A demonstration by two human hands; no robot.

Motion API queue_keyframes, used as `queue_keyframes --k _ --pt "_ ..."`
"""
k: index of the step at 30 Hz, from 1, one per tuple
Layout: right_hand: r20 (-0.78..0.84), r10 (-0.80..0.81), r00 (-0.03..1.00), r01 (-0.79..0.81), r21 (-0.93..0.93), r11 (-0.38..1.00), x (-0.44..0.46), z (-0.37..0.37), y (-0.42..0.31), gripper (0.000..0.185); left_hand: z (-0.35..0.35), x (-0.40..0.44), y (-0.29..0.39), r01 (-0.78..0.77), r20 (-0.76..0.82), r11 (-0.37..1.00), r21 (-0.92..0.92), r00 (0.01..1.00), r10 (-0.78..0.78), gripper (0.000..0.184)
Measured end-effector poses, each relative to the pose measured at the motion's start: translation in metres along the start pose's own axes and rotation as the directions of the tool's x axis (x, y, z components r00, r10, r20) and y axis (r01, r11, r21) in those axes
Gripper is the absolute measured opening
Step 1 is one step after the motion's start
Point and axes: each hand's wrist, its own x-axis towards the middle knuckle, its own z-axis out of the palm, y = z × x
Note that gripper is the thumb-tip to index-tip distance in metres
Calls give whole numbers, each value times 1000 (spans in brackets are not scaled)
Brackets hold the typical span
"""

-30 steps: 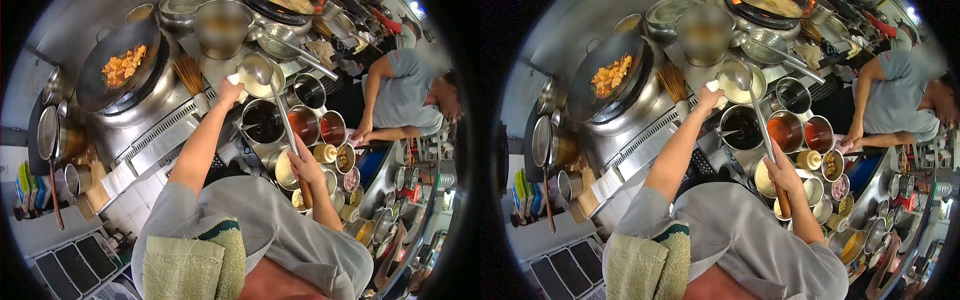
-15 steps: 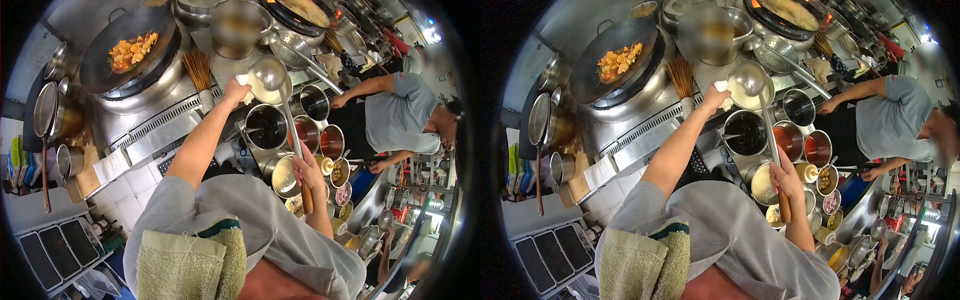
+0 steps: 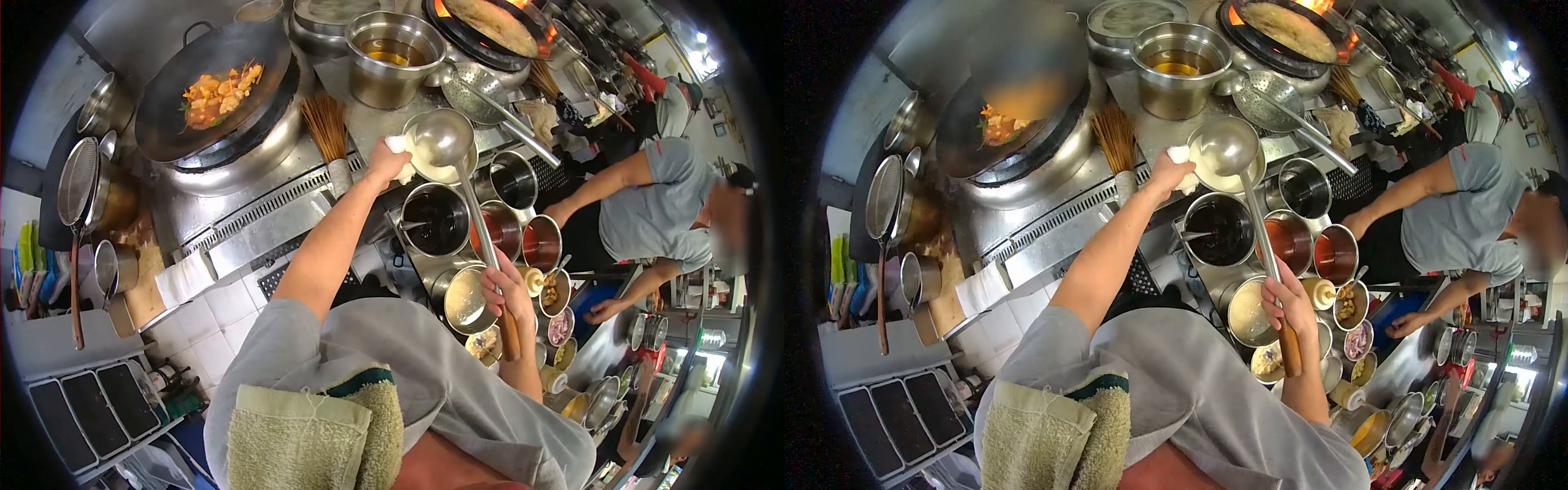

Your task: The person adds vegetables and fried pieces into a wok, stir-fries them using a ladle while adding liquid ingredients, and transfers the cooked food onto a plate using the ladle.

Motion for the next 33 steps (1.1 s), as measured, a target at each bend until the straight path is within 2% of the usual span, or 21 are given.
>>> queue_keyframes --k 3,5,7,10,11,13,15,17,19,20,21,22,24,25,27,28,29,30,31,33 --pt "-11 -5 1000 5 10 1000 3 -2 5 55 3 0 -4 -26 -5 1000 12 1000 26 57" --pt "-6 -28 1000 28 -7 1000 4 4 7 55 3 2 -7 -25 28 998 -61 999 27 58" --pt "-4 -33 999 33 -22 999 1 4 6 55 3 6 -11 -30 -9 999 -24 1000 30 59" --pt "42 17 999 -23 140 990 -3 -6 1 51 3 9 -16 -42 -1 998 -42 999 42 49" --pt "40 16 999 -22 141 990 -3 -8 1 51 3 8 -15 -44 -1 998 -47 999 44 47" --pt "152 0 988 -53 346 937 -7 -8 1 48 0 4 -14 -45 4 998 -51 999 45 46" --pt "165 -24 986 -44 393 918 -13 -2 1 43 -11 -15 8 36 -12 987 -156 999 -38 40" --pt "193 -24 981 -101 608 787 -22 4 1 39 -38 -36 18 16 24 979 -202 1000 -11 38" --pt "161 -35 986 -77 643 762 -32 17 -5 38 -76 -76 36 9 56 947 -321 998 9 31" --pt "157 -44 987 -69 646 761 -34 24 -8 39 -102 -101 48 67 205 913 -403 979 19 30" --pt "156 -52 986 -62 647 760 -36 32 -13 39 -125 -131 59 158 229 854 -496 972 -47 35" --pt "166 -51 985 -70 650 756 -38 44 -20 42 -145 -153 53 248 258 739 -626 961 -105 41" --pt "234 -64 970 -110 658 745 -30 59 -28 47 -195 -191 46 436 398 516 -737 897 -190 56" --pt "273 -60 960 -139 654 744 -21 67 -30 48 -217 -210 42 454 396 356 -817 890 -227 60" --pt "352 -51 935 -220 686 693 -2 102 -43 48 -255 -240 32 466 458 136 -874 885 -87 64" --pt "428 -68 901 -296 722 625 10 119 -47 46 -272 -248 30 441 430 145 -886 897 -101 64" --pt "432 -99 897 -293 746 598 23 140 -50 43 -286 -255 27 442 438 75 -894 896 -71 61" --pt "511 -114 852 -356 724 591 43 153 -50 42 -298 -259 25 448 447 1 -894 894 -35 61" --pt "582 -128 803 -412 698 586 64 164 -49 41 -309 -261 22 434 433 -2 -901 900 -45 61" --pt "611 -129 781 -358 607 709 101 203 -48 38 -328 -255 20 409 409 35 -912 901 144 67"
